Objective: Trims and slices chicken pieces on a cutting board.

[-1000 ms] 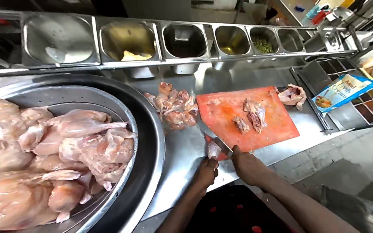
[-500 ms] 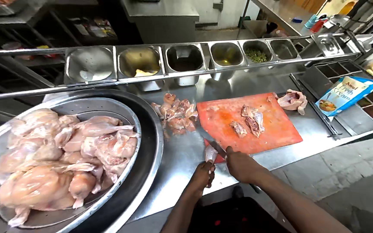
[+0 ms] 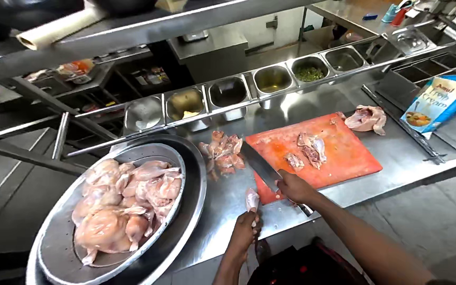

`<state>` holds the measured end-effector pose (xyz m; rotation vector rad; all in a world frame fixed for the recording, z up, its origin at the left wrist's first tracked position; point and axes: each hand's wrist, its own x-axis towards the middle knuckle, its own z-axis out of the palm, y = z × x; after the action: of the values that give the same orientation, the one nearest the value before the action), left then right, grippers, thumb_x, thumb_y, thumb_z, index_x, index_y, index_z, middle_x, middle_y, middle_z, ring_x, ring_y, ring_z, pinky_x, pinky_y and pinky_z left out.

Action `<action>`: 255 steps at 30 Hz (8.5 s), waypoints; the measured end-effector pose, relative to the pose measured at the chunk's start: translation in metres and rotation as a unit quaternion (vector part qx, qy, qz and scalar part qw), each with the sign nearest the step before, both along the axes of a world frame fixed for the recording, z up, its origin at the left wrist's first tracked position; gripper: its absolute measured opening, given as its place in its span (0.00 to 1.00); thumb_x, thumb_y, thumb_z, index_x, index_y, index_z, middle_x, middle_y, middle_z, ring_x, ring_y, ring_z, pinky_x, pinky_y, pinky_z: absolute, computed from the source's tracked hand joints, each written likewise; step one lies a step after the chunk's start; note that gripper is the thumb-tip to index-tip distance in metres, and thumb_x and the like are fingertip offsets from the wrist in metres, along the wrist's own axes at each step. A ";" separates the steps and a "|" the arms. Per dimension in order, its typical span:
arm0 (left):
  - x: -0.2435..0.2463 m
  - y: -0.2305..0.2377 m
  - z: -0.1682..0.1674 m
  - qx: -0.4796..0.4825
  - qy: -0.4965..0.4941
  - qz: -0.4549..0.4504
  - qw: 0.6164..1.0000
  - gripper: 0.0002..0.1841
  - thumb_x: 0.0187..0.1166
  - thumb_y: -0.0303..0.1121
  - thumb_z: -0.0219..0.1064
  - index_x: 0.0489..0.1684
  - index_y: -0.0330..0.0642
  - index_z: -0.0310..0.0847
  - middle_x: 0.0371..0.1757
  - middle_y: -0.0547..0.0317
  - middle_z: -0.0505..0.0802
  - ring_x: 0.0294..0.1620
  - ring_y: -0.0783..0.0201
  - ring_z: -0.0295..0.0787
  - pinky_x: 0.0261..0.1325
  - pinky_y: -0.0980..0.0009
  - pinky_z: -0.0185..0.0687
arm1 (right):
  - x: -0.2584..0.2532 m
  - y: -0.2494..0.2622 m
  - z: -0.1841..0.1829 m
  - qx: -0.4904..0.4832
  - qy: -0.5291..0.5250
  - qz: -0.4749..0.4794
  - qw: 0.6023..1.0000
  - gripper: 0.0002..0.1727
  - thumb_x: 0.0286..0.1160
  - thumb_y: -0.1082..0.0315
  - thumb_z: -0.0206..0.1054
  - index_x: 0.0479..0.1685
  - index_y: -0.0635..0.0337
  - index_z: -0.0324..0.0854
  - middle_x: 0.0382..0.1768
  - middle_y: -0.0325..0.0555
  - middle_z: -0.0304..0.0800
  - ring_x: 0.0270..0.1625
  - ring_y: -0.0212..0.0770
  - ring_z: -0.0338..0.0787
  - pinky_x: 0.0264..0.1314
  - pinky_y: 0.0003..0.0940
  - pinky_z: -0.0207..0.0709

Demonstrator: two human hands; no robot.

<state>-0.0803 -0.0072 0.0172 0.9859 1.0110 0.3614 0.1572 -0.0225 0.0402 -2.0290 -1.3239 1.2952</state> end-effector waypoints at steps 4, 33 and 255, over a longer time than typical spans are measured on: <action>0.023 0.026 0.013 0.082 0.040 -0.032 0.995 0.22 0.96 0.39 0.42 0.33 0.41 0.77 0.17 0.68 0.76 0.14 0.74 0.68 0.19 0.77 0.66 | 0.023 -0.036 0.012 0.043 -0.004 -0.125 0.991 0.23 0.94 0.55 0.50 0.79 0.57 0.63 0.27 0.52 0.83 0.21 0.47 0.87 0.29 0.47 0.86; 0.025 0.085 -0.080 0.631 0.401 -0.123 0.653 0.24 0.87 0.52 0.46 0.76 0.76 0.80 0.90 0.62 0.72 0.92 0.40 0.56 0.82 0.26 0.48 | 0.017 -0.073 0.004 0.031 0.061 -0.144 0.987 0.18 0.93 0.58 0.51 0.75 0.53 0.66 0.29 0.48 0.84 0.25 0.44 0.90 0.31 0.44 0.89; 0.119 0.138 0.020 0.222 0.249 -0.346 0.877 0.15 0.86 0.43 0.67 0.47 0.39 0.89 0.31 0.58 0.87 0.27 0.67 0.79 0.35 0.67 0.78 | 0.201 -0.126 0.018 0.030 -0.033 -0.230 0.972 0.16 0.92 0.62 0.53 0.72 0.55 0.70 0.22 0.52 0.82 0.13 0.44 0.81 0.18 0.41 0.80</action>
<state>0.0387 0.1309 0.0367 1.8452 0.9644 -0.2968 0.3586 -0.1487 0.0580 -2.1800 -0.8301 0.9713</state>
